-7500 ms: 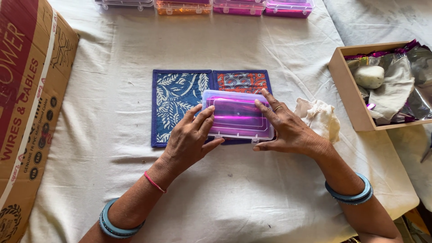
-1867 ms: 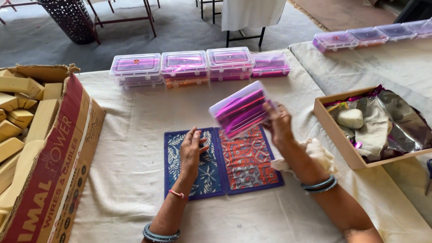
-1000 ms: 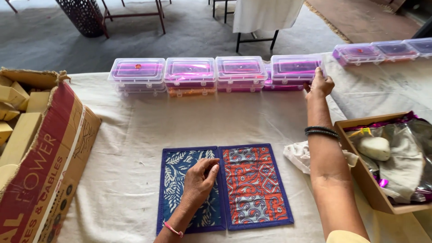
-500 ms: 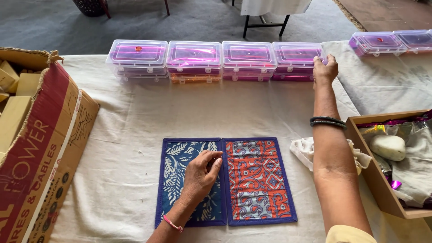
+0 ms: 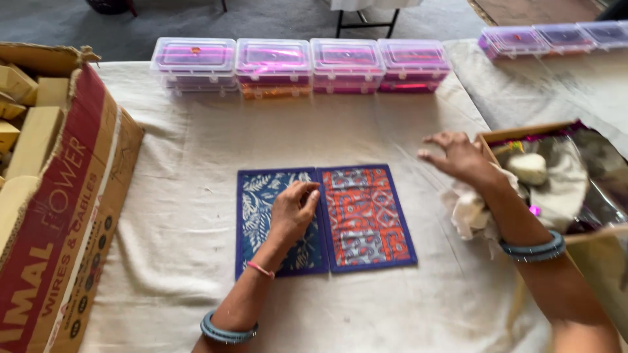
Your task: The person wipes a clear plastic container with a white cloth, places a pink cylindrical item inside, and closes the container. They then wipe a small wooden block with the cloth. The actions occur on a table with other containers and boxes nearby.
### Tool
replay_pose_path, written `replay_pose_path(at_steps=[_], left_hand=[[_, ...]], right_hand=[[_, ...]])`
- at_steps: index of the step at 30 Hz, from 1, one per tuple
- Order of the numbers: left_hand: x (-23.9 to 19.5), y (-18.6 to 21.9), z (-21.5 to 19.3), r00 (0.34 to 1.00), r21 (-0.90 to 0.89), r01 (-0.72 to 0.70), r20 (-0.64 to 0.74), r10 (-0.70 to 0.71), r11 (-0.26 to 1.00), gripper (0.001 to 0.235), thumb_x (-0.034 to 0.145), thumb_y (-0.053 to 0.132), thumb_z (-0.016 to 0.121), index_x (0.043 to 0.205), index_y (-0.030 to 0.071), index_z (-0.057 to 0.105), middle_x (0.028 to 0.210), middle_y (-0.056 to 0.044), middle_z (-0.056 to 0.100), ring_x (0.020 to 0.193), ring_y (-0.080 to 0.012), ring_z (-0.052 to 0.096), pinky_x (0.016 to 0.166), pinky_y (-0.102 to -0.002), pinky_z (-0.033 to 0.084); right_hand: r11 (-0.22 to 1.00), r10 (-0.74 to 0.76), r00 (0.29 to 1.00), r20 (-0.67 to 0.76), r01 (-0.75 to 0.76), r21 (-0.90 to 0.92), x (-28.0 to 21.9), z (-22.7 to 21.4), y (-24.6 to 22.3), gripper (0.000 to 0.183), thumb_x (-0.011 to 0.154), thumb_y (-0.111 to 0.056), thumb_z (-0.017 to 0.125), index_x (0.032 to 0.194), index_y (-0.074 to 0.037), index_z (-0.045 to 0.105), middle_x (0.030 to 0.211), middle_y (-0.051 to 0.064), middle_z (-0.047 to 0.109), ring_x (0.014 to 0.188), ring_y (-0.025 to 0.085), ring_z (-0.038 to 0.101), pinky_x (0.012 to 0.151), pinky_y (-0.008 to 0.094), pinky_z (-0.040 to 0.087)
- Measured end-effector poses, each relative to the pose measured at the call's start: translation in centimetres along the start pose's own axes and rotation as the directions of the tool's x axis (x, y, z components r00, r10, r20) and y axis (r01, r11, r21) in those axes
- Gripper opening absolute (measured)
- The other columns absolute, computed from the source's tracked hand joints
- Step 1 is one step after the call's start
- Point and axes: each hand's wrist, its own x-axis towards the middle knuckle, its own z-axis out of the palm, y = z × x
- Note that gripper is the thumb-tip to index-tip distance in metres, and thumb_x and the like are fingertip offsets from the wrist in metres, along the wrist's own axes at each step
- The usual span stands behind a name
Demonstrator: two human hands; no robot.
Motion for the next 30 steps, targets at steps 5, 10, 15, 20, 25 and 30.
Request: replay_pose_path(at_steps=[5,10,15,20,25,30], left_hand=[[-0.3,0.2,0.3,0.996,0.039,-0.089,-0.005,0.089,0.995,0.021,0.097,0.022,0.067,0.112,0.01,0.075,0.098,-0.006,0.073,0.078,-0.02,0.071,0.072,-0.034,0.057],[-1.0,0.4,0.7,0.964,0.219,-0.247,-0.041,0.261,0.944,0.02,0.092,0.019,0.07,0.108,0.008,0.074,0.105,-0.007,0.07,0.096,-0.0275,0.068,0.081,-0.04,0.056],[-1.7,0.2,1.2,0.93,0.355,-0.343,-0.003,0.368,0.87,0.015,0.091,0.018,0.07,0.101,0.007,0.074,0.106,-0.007,0.068,0.1,-0.0272,0.066,0.085,-0.04,0.055],[-1.3,0.3,1.6,0.898,0.447,-0.407,0.036,0.438,0.797,0.013,0.092,0.017,0.069,0.096,0.005,0.073,0.106,-0.008,0.066,0.102,-0.0262,0.064,0.084,-0.039,0.056],[-1.7,0.3,1.6,0.89,0.494,-0.416,0.048,0.454,0.764,0.014,0.092,0.018,0.069,0.094,0.004,0.072,0.107,-0.009,0.065,0.103,-0.0262,0.063,0.084,-0.039,0.057],[-1.5,0.3,1.6,0.888,0.508,-0.418,0.051,0.458,0.753,0.014,0.093,0.017,0.068,0.093,0.004,0.072,0.107,-0.01,0.065,0.103,-0.0262,0.063,0.086,-0.039,0.057]], right_hand=[[0.972,-0.026,0.998,0.056,0.039,-0.23,-13.0,2.2,2.8,0.07,0.087,-0.069,0.057,0.142,-0.026,0.06,0.153,0.006,0.048,0.146,0.028,0.034,0.114,0.061,0.026],[0.961,-0.143,0.953,-0.266,0.07,-0.266,-22.6,4.7,3.9,0.069,0.091,-0.067,0.057,0.136,-0.016,0.065,0.154,0.01,0.048,0.146,0.032,0.035,0.117,0.057,0.025],[0.958,-0.085,0.925,-0.369,-0.027,-0.287,-26.1,4.5,1.2,0.059,0.094,-0.058,0.06,0.132,-0.015,0.068,0.147,0.006,0.056,0.141,0.029,0.044,0.112,0.055,0.035],[0.932,-0.101,0.892,-0.44,-0.07,-0.356,-24.7,4.2,1.8,0.048,0.094,-0.047,0.067,0.128,-0.013,0.07,0.136,0.008,0.063,0.129,0.03,0.053,0.102,0.051,0.045],[0.881,-0.173,0.877,-0.448,-0.065,-0.469,-22.7,4.6,3.2,0.032,0.093,-0.028,0.075,0.118,-0.009,0.071,0.112,0.009,0.068,0.108,0.029,0.064,0.088,0.041,0.055],[0.892,-0.211,0.834,-0.509,-0.048,-0.449,-21.4,5.0,4.9,0.027,0.093,-0.026,0.076,0.112,-0.007,0.069,0.107,0.011,0.068,0.102,0.03,0.068,0.083,0.041,0.057]])
